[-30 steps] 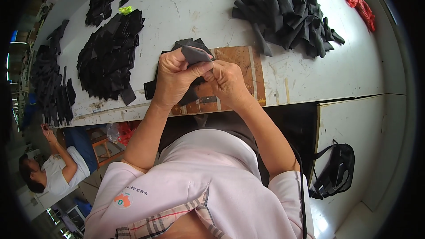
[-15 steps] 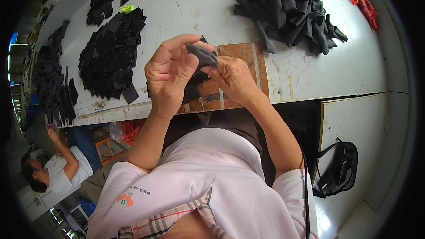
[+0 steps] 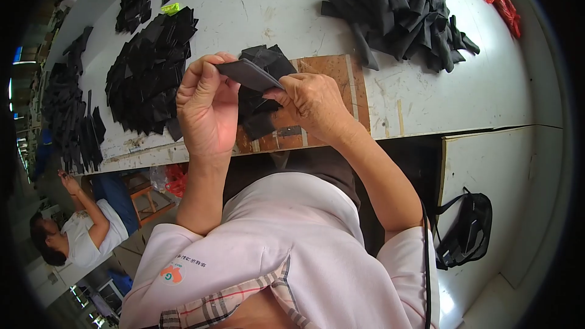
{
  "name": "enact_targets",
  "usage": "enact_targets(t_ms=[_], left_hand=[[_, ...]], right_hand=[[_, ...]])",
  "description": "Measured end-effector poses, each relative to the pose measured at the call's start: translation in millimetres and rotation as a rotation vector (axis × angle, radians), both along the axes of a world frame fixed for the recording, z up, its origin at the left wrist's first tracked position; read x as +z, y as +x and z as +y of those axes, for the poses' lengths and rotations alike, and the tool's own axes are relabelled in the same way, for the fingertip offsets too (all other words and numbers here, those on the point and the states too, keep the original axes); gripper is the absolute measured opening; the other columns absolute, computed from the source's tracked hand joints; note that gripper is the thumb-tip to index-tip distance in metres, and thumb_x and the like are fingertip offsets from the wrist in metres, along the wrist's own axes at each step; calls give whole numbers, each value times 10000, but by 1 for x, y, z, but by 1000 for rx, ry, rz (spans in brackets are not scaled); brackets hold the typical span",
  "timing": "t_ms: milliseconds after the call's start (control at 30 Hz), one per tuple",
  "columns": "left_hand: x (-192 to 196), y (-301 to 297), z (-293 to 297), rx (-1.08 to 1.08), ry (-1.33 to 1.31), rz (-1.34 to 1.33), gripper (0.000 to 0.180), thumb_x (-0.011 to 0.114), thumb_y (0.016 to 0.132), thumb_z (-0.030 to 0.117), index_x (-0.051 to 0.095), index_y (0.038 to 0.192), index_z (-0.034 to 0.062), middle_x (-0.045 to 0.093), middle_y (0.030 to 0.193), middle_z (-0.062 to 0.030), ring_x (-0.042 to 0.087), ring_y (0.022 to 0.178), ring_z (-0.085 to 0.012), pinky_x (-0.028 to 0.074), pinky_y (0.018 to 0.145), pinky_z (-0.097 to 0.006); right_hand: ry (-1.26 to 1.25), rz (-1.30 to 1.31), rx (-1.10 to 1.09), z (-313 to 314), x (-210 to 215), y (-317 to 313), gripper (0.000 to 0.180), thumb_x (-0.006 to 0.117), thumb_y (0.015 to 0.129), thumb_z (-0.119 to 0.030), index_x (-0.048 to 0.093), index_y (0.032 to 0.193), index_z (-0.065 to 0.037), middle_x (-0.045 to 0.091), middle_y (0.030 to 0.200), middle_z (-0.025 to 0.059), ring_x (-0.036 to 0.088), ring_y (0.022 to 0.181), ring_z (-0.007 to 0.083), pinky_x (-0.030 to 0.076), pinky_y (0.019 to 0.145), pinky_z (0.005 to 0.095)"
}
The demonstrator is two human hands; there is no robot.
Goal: The worker is assembling and gluing black rubber or foam components together at a workshop table.
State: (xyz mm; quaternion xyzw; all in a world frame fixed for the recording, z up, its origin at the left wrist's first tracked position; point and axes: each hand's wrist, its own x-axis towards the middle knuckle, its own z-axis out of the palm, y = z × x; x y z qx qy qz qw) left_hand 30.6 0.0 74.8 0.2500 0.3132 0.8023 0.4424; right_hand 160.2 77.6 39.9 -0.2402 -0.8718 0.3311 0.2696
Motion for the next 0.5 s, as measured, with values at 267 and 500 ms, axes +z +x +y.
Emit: enact_targets(t_ms=[267,500], left_hand=[[-2,-2,-2,-17,-44,19,157,538,843,132,566,871,-20,581,849,-89,526,794,-137,414,759,-257],[2,-9,-7,61,-61,257,120,574,820,101,596,840,-15,592,792,-38,516,720,-71,411,692,-195]], right_hand=[[22,72,-21,-6,-10,-1,261,594,777,-213,492,619,-33,459,524,113,477,498,305,363,453,366],[64,-168,80,3,27,-1,218,583,786,-191,565,644,-26,494,533,117,497,513,294,372,464,373]])
